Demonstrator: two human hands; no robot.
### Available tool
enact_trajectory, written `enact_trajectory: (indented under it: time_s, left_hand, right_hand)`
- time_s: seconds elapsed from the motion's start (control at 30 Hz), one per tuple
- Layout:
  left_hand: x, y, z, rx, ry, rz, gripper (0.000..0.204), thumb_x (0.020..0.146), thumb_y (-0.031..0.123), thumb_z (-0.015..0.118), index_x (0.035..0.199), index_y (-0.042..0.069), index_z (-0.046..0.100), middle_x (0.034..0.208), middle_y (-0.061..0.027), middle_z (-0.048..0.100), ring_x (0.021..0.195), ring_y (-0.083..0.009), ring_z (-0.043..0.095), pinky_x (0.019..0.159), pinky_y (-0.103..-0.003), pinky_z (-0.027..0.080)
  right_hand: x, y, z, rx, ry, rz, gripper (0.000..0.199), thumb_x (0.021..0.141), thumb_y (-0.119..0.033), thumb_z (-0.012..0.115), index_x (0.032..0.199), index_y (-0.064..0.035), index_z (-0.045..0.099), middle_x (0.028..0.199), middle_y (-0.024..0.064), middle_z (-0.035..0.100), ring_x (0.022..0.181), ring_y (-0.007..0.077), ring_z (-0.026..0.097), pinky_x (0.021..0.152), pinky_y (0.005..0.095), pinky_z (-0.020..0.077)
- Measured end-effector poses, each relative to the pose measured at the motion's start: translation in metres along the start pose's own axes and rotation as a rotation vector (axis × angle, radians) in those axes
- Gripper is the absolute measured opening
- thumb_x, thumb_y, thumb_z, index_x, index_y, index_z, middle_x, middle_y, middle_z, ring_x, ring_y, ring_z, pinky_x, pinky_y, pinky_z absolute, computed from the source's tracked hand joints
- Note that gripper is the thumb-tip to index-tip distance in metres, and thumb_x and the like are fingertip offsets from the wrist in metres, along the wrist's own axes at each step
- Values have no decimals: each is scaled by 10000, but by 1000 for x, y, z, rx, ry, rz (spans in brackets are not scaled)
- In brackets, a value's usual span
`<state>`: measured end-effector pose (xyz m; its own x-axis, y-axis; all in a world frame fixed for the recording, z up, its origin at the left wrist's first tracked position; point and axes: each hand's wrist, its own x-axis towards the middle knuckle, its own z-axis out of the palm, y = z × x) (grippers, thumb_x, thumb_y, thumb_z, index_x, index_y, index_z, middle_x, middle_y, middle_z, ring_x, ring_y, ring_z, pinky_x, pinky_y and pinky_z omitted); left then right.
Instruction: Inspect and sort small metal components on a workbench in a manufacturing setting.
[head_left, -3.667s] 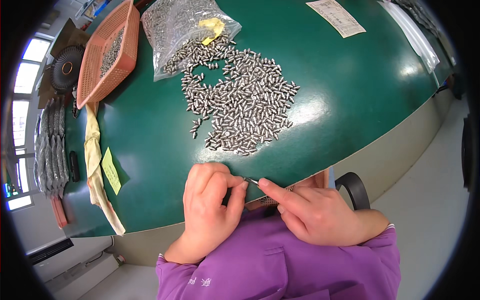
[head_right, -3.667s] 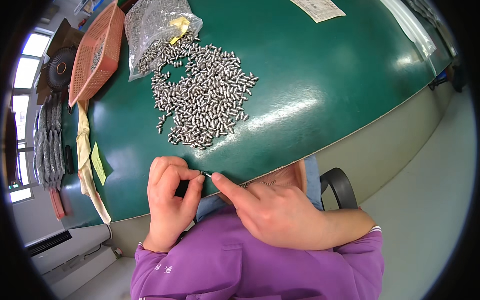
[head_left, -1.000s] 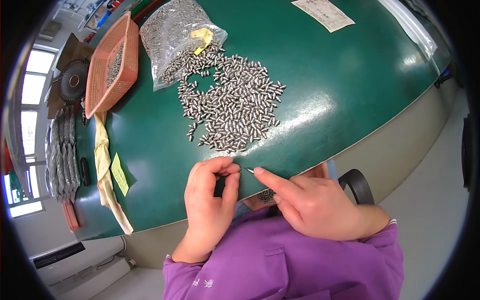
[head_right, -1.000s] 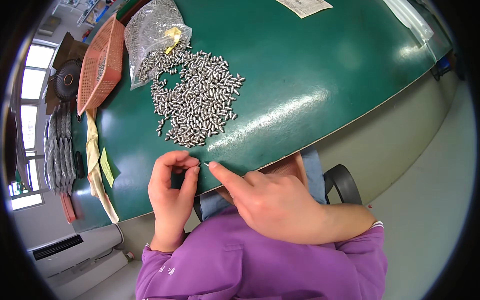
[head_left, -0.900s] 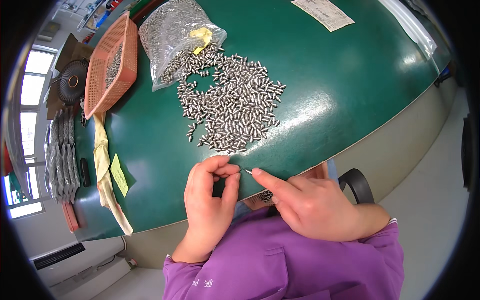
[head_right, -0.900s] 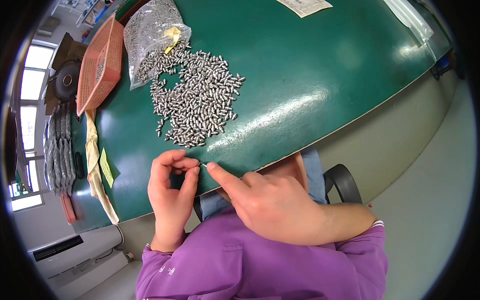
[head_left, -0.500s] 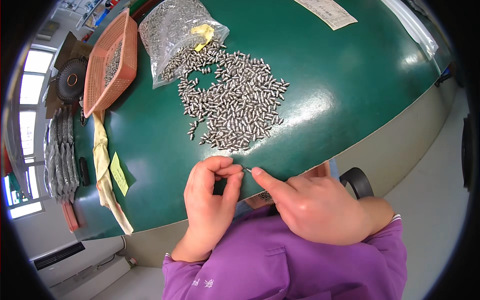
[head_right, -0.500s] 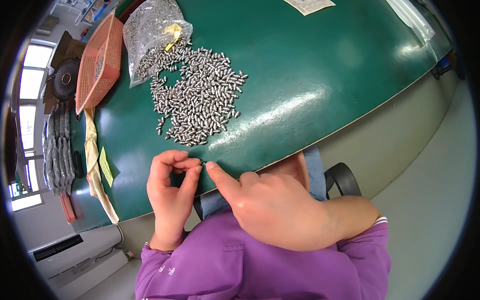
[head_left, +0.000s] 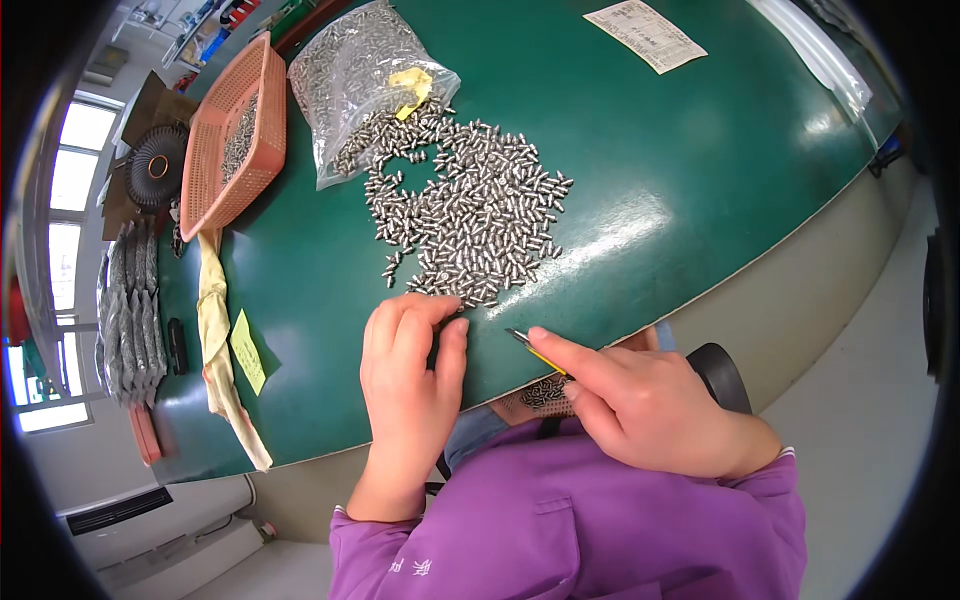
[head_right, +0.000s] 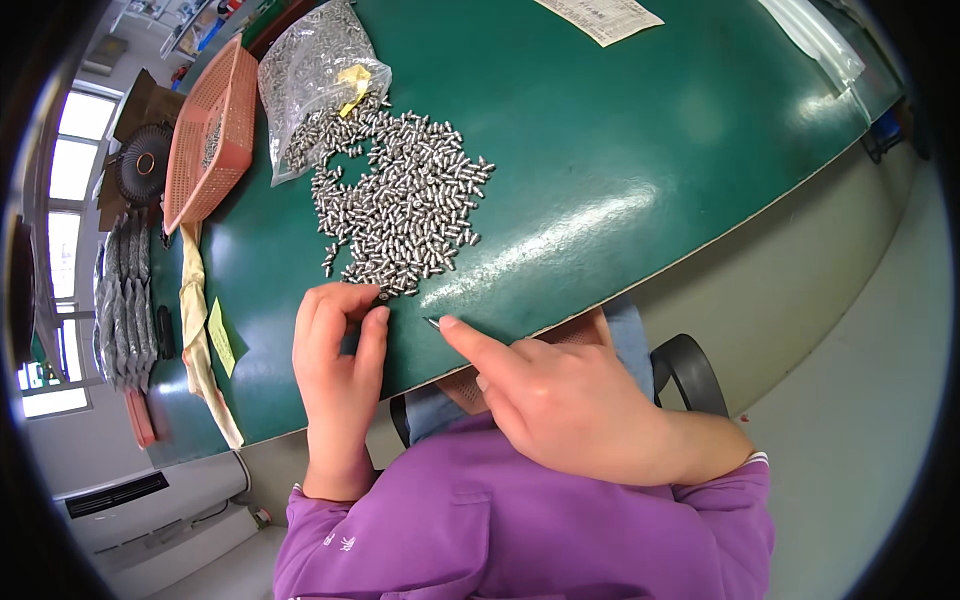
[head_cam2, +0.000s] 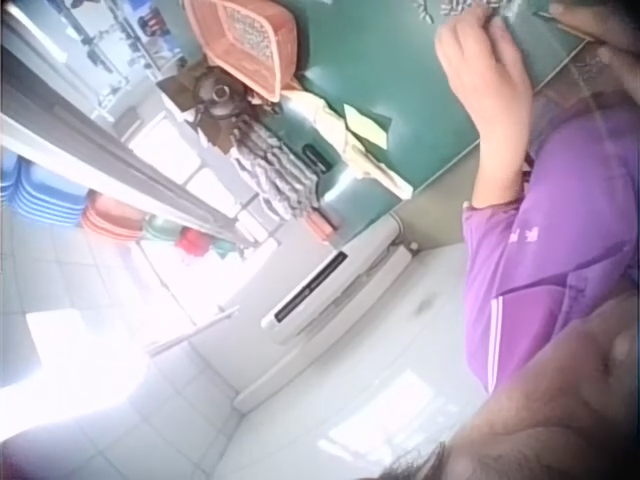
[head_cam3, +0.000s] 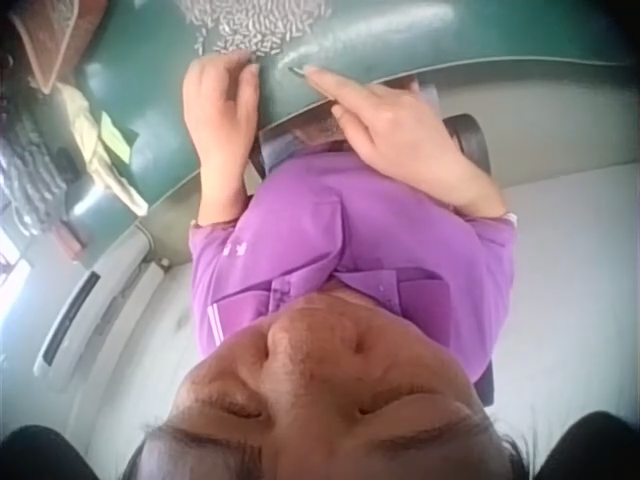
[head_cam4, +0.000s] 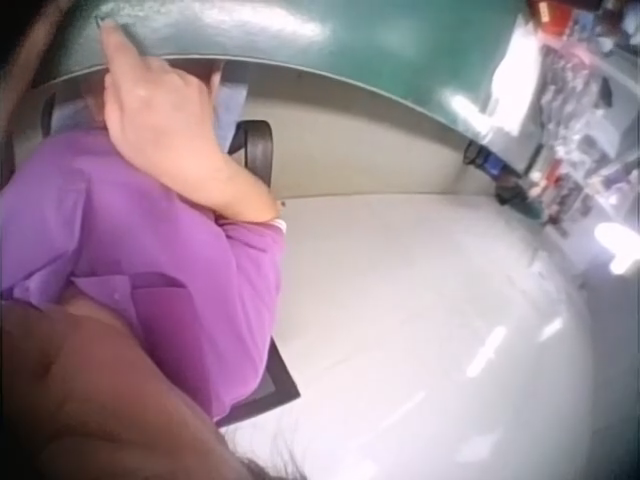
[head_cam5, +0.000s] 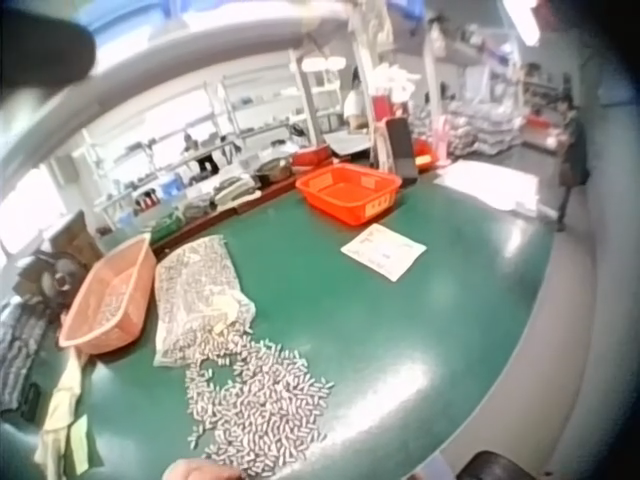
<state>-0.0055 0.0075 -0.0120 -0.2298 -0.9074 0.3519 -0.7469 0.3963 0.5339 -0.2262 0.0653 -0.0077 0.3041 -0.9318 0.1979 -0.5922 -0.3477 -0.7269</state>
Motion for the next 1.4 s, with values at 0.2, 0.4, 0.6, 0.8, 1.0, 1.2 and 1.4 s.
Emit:
enact_trajectory:
  time_s: [0.2,0.4,0.6,0.8,1.0,1.2,1.4]
  left_hand:
    - [1,4,-5,-7,-92,-9,157,805,-31,736,901,46,639,919,-96,627,872,-303,621,761,-410,502]
    - [-3,15,-15,-59,-213,40,152,801,-11,747,913,40,657,923,-99,626,875,-306,622,762,-410,504]
    - [-8,13,-10,-112,-180,6,170,795,-9,763,934,35,675,934,-99,629,875,-303,622,762,-402,507]
    - [-9,11,-8,-103,-166,18,174,785,-7,772,909,44,661,922,-94,619,855,-294,611,737,-392,501]
    - [-11,11,-6,-81,-154,31,169,783,-2,773,873,50,639,905,-97,608,834,-294,600,720,-393,493]
    - [-11,8,-5,-91,-159,31,169,783,0,775,871,51,640,891,-100,604,820,-299,596,713,-396,488]
    - [-10,7,-5,-91,-160,51,174,778,1,782,868,49,641,886,-103,612,822,-303,600,716,-400,489]
  right_hand:
    - [0,-1,0,-18,-25,3,593,866,-44,667,1447,-123,577,691,47,608,585,226,607,544,372,511]
    - [0,-5,1,-65,-52,-9,612,849,-44,681,1446,-125,578,738,57,625,603,228,620,549,370,534]
    - [-2,-6,2,-95,-23,-21,607,844,-46,690,1437,-121,584,772,60,639,630,234,636,562,372,546]
    - [-5,-8,5,-103,-51,-17,606,821,-44,702,1415,-118,599,857,74,648,679,230,646,575,369,553]
    - [-2,-6,8,-193,-1,-116,500,858,-166,735,1334,-38,653,674,-18,483,599,114,535,582,279,467]
    - [-1,0,10,-172,-7,-163,518,843,-129,716,1341,-9,639,671,1,484,603,143,536,559,283,454]
    - [5,-11,-3,-179,-133,-105,562,811,-60,698,1368,-53,625,783,54,595,655,206,607,597,347,508]
